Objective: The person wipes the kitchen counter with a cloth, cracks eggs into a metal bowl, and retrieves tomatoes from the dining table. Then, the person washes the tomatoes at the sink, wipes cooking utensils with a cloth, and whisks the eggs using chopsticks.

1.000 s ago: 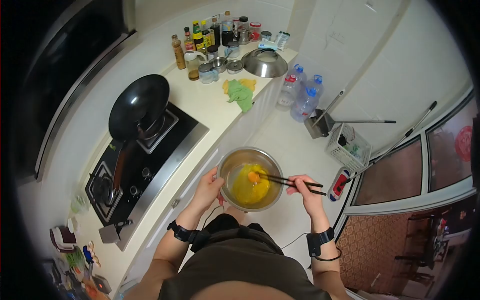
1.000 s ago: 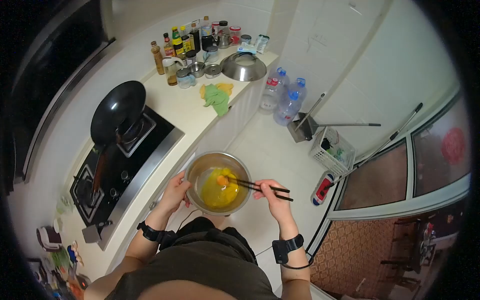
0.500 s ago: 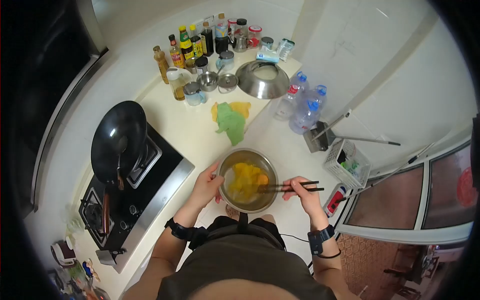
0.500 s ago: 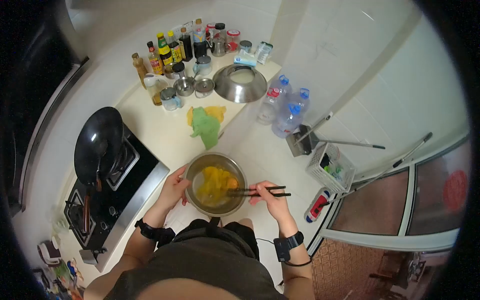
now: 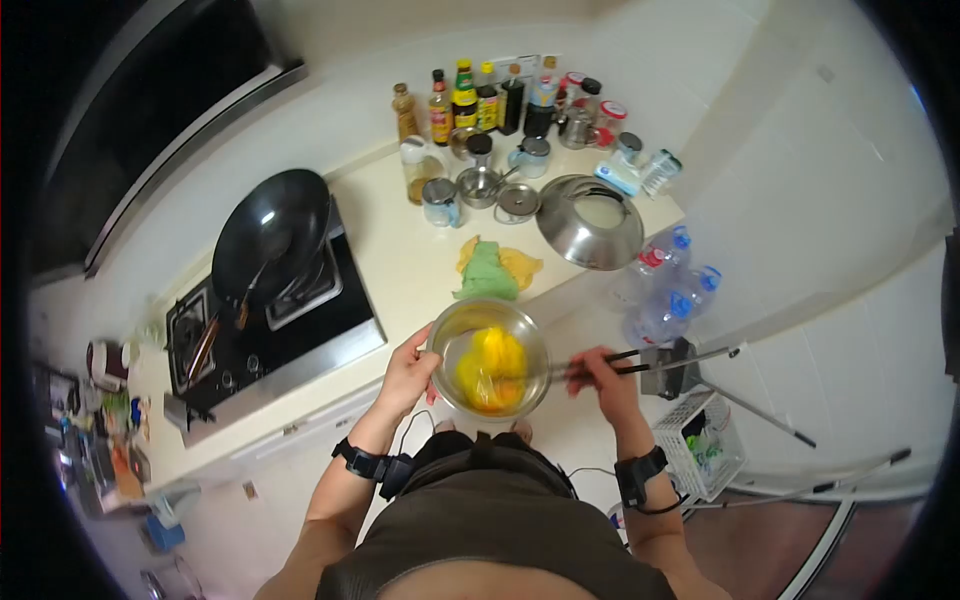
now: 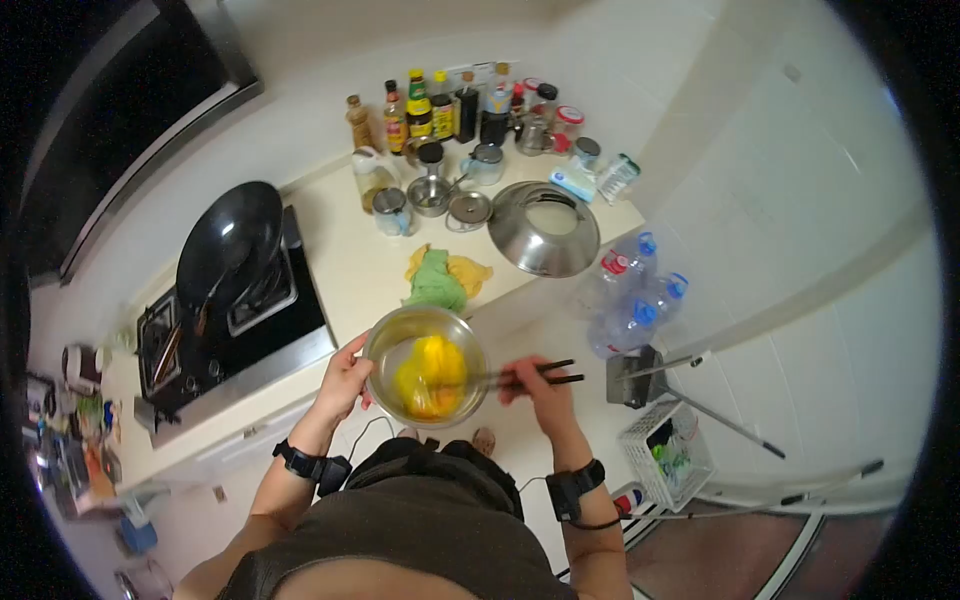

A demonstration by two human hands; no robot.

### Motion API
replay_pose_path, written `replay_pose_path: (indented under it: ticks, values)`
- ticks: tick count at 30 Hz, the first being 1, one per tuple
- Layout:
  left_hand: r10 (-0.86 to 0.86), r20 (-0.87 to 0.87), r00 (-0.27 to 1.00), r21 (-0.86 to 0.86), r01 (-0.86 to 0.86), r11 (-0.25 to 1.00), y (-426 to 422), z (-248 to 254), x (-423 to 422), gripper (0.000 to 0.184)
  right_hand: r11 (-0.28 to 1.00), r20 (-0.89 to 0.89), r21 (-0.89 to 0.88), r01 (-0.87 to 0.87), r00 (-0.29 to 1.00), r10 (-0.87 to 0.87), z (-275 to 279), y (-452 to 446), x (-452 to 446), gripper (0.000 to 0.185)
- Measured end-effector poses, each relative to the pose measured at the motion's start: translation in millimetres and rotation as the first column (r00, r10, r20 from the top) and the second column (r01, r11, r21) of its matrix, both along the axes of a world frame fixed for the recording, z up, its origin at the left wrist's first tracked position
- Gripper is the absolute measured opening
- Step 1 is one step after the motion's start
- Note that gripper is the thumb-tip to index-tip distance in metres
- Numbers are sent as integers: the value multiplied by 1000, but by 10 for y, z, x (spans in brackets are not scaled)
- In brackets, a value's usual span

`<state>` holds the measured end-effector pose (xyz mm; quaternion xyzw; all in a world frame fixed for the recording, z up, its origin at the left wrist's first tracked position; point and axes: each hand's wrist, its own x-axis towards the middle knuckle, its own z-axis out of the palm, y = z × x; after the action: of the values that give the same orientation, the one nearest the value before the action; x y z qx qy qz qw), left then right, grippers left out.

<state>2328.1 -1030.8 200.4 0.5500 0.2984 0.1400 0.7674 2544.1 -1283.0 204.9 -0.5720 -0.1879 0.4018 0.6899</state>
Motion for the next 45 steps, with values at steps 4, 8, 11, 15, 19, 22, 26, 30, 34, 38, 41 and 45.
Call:
replay_pose_path:
  ticks: [4,8,11,15,19,22,26,30,34,38,41,45]
  values:
    - [112,-46,993,-17,-113,993,-230,59,138,56,992,79,-66,-103,991,108,32,19,412,28]
    - [233,-44,972,-26,-234,972,-423,-17,261,56,978,81,-43,-205,975,208,-41,84,763,28]
    - [252,-40,967,-42,-254,966,-540,-62,282,55,937,70,-83,-339,936,345,-28,93,855,28]
    - [248,-52,967,-39,-251,967,-586,-36,370,55,971,90,-26,-239,966,240,-46,179,915,29]
    - [247,-82,966,4,-247,969,-625,-52,417,56,958,-40,-11,-287,957,286,-98,119,986,30]
    - [285,-65,956,-29,-287,958,-632,-74,452,57,969,159,-15,-246,956,245,-192,153,1038,31]
    - [301,-75,951,22,-300,954,-642,-94,465,57,951,-41,-54,-304,952,302,-267,77,1062,31]
    - [304,-59,951,15,-304,953,-656,-153,424,58,969,73,-67,-237,968,242,-195,71,1047,31]
    - [294,-70,953,-19,-296,955,-646,-74,439,58,987,207,-20,-160,965,161,-272,174,1006,31]
    - [302,-100,948,10,-302,953,-656,-79,404,58,913,-84,-82,-401,915,394,-236,133,1003,30]
    - [286,-74,955,-20,-289,957,-676,-49,389,58,988,197,-5,-153,969,151,-292,185,971,31]
    - [307,-101,946,-3,-308,951,-644,-45,334,58,968,50,-43,-249,967,251,-291,259,920,29]
